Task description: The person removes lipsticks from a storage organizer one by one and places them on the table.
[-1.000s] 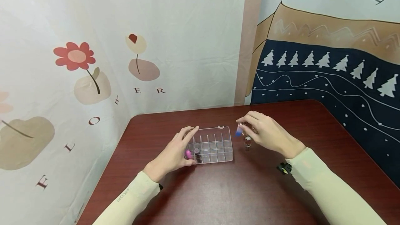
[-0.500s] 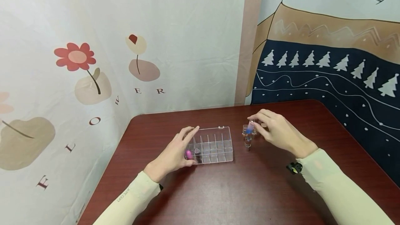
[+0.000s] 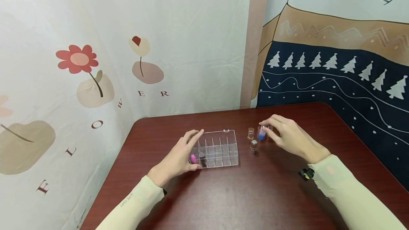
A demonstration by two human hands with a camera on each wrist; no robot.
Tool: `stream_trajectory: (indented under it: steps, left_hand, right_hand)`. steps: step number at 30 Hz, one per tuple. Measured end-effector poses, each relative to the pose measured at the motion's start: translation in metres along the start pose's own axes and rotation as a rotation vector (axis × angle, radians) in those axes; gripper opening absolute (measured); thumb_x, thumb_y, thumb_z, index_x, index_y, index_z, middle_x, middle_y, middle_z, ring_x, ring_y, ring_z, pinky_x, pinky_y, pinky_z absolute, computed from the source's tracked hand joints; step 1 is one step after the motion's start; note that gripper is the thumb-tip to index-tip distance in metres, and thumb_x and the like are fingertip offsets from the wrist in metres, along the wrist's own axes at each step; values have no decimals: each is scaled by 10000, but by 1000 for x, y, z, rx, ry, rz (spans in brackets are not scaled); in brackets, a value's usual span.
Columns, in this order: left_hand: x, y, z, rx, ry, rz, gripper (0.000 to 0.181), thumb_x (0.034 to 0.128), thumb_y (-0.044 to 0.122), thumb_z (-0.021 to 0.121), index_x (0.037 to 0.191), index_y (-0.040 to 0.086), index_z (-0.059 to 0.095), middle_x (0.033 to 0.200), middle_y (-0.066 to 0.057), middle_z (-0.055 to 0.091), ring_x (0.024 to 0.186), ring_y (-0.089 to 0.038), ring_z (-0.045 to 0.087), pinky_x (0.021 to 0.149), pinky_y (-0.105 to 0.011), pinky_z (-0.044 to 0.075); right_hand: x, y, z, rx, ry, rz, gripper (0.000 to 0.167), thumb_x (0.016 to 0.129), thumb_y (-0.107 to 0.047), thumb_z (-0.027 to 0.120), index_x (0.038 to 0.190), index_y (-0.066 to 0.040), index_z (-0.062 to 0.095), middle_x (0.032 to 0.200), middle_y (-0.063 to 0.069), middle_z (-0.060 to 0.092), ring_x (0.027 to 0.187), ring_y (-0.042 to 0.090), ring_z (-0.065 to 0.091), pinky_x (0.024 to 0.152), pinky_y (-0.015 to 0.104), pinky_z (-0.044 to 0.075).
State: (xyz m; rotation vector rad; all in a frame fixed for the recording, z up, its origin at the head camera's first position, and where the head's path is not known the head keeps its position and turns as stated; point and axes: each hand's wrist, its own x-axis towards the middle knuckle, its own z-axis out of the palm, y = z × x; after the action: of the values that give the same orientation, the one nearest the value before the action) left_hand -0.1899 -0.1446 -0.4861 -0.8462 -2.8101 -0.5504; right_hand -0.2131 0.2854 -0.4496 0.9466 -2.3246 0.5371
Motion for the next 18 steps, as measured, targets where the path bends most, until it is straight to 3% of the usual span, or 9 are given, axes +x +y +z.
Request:
stream_trajectory:
  steps: [2, 8, 14, 18]
  left_hand:
    - [0, 0, 0, 0, 1, -2, 1352, 746, 188, 1137, 1838, 135, 342, 1779, -172, 443, 1335, -398, 647, 1102, -438, 658]
    - [0, 0, 1, 5, 4, -4, 1362, 744, 187, 1138, 1843, 151, 334, 1785, -161, 439, 1334, -392, 647, 1099, -434, 659]
    - [0, 0, 2, 7, 5, 0, 1359, 738, 182, 1138, 1838, 145, 341, 1778, -189, 442, 1320, -403, 652, 1096, -449, 663]
    - [0, -1, 3, 16, 9, 0, 1361, 735, 184, 1140, 1837, 144, 342, 1773, -170, 446, 1316, -401, 655, 1101, -448, 662]
  right_hand:
    - [-2, 2, 1, -1, 5, -8, 361, 908, 30, 940, 1224, -120, 853, 1136, -10, 825, 898, 53, 685, 809, 170, 599]
    - [-9, 6, 6, 11, -30, 25, 365, 921, 26, 937, 1234, -143, 853, 1151, -35, 822, 928, 47, 703, 881, 80, 576]
    - [-16, 6, 11, 14, -87, 60, 341, 939, 6, 936, 1241, -129, 852, 1142, -34, 815, 929, 31, 694, 802, 332, 712]
    - [-18, 7, 14, 22, -99, 65, 321, 953, -3, 927, 1237, -131, 851, 1132, -38, 813, 918, 26, 681, 785, 337, 698]
